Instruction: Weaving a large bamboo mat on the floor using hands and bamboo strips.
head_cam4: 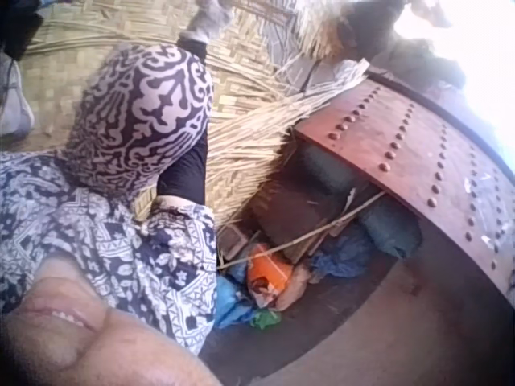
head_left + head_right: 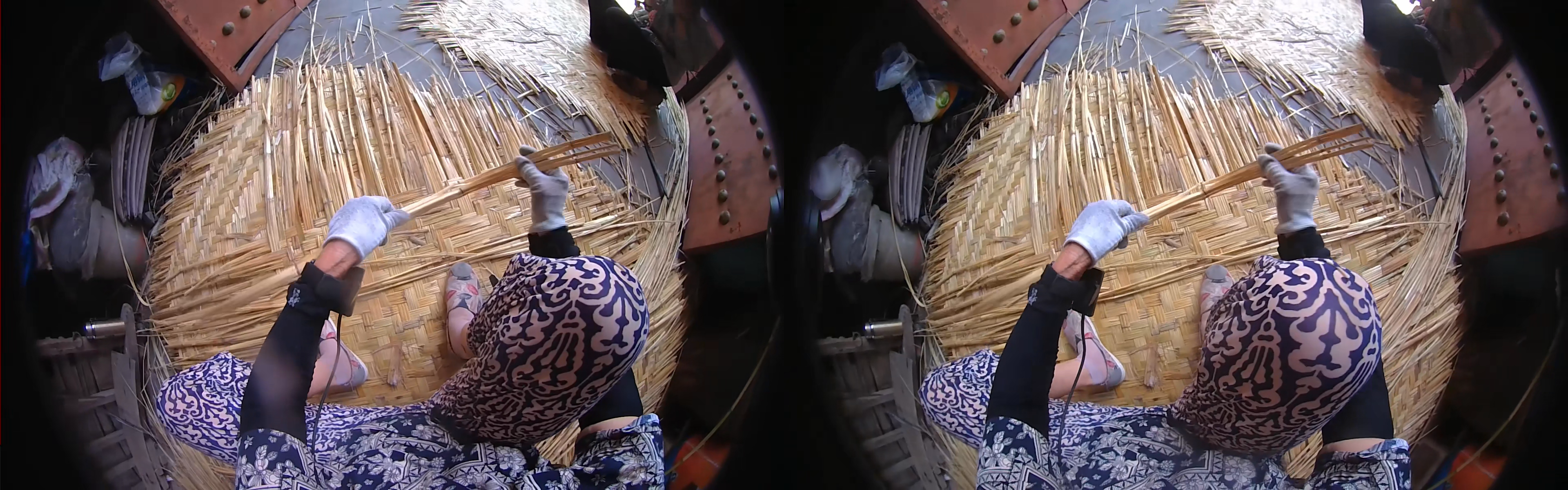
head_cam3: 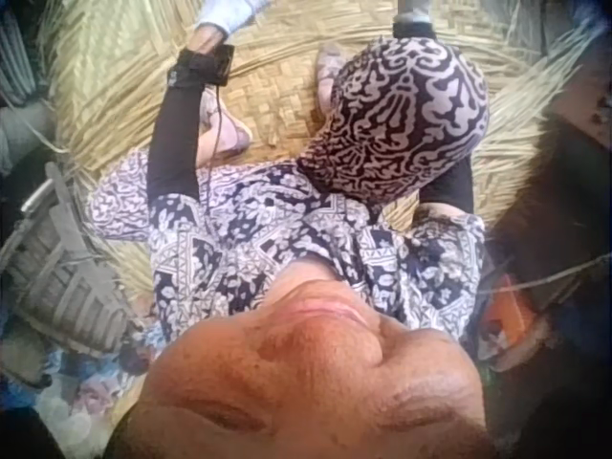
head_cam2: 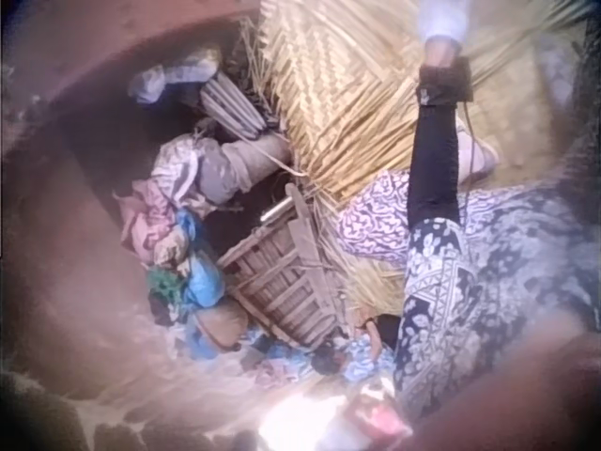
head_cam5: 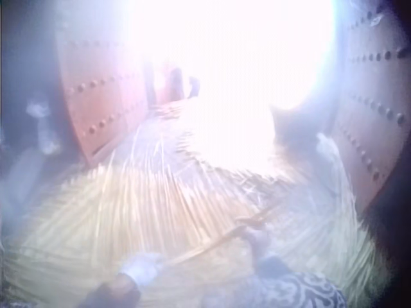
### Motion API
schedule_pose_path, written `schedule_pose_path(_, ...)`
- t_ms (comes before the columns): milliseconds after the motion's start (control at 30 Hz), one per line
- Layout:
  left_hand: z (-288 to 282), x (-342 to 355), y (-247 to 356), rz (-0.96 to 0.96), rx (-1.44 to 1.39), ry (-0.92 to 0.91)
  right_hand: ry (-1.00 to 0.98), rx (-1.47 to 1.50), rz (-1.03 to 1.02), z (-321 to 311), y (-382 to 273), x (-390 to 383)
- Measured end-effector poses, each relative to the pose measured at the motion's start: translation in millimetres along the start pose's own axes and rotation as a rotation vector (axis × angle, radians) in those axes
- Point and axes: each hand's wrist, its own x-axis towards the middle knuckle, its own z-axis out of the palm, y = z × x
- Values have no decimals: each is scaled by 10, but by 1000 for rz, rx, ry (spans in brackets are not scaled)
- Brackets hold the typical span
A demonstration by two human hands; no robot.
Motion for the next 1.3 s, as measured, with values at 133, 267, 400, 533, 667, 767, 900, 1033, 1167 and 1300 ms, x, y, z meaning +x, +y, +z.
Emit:
schedule_pose_path(133, 17, 34, -108, 26, -443, -73, -367, 571, 106, -15, -43, -113)
schedule_pose_path(267, 11, 12, -23, 96, -635, -121, -557, 751, 397, 240, 142, -412)
schedule_pose_path(400, 91, 12, 70, 102, -523, -90, -534, 620, 376, 460, -157, -538)
schedule_pose_path(533, 178, 20, 154, 83, 64, 177, -309, 353, 240, 652, -132, -510)
schedule_pose_path(667, 15, 47, 48, 183, 33, 141, -222, 301, 162, 566, -121, -364)
schedule_pose_path(767, -195, 113, -515, 196, 26, 123, -151, 378, 232, 480, -197, -272)
schedule_pose_path(900, -278, -2, -584, 47, -54, -189, -159, 297, 120, 391, 10, -181)
schedule_pose_path(1033, -205, 74, -652, -2, 161, -32, -121, 310, 113, 523, 32, -225)
schedule_pose_path(1167, -292, 20, -718, 39, 84, 52, -211, 400, 97, 515, -32, -267)
schedule_pose_path(1300, -574, -135, -761, -4, -328, -179, -281, 395, 76, 513, -109, -195)
